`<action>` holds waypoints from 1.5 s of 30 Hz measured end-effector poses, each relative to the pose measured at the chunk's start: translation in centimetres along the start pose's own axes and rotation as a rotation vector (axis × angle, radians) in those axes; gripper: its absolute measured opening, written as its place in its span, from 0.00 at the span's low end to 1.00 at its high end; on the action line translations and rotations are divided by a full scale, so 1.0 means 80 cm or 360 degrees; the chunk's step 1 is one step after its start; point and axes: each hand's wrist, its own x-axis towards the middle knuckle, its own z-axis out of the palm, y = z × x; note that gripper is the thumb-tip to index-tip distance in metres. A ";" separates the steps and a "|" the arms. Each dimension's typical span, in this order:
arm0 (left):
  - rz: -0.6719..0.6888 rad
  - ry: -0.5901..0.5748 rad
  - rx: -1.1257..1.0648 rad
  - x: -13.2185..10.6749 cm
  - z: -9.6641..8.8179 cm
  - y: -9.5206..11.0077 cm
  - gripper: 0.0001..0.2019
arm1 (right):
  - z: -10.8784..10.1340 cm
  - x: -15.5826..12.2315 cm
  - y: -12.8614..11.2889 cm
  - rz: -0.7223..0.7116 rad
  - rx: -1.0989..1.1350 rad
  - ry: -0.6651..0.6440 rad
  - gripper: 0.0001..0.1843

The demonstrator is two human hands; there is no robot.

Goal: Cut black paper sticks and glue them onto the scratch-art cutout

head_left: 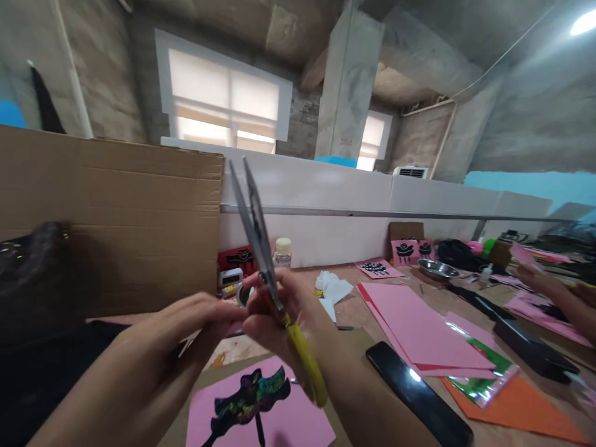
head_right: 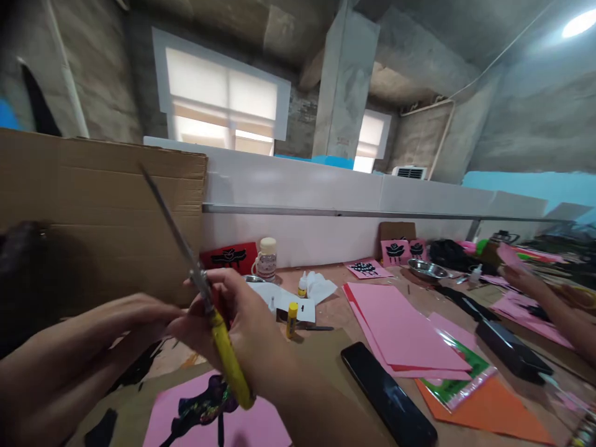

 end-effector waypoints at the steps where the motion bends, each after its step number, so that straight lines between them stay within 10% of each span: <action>1: 0.0028 -0.0009 0.0079 0.007 0.002 0.008 0.09 | -0.003 0.002 0.000 -0.0032 0.0003 -0.0003 0.32; 11: -0.0038 0.0076 0.0317 0.008 0.032 -0.010 0.09 | -0.028 -0.001 0.017 0.0005 -0.0116 -0.0118 0.19; 21: -0.0249 0.0027 -0.0369 0.008 0.021 -0.002 0.14 | -0.018 -0.012 0.009 0.0118 -0.0206 -0.0191 0.18; 26: -0.0475 0.0022 -0.0666 0.009 0.022 0.003 0.16 | -0.011 -0.008 0.014 -0.0097 -0.0115 0.0115 0.16; 30: -0.0530 -0.0012 -0.0520 0.010 0.023 0.006 0.04 | -0.008 -0.003 0.014 -0.0171 -0.0142 0.0255 0.17; 45: -0.0514 -0.0086 -0.0292 0.016 0.024 0.002 0.06 | -0.010 -0.007 0.003 -0.0036 -0.0016 0.0104 0.22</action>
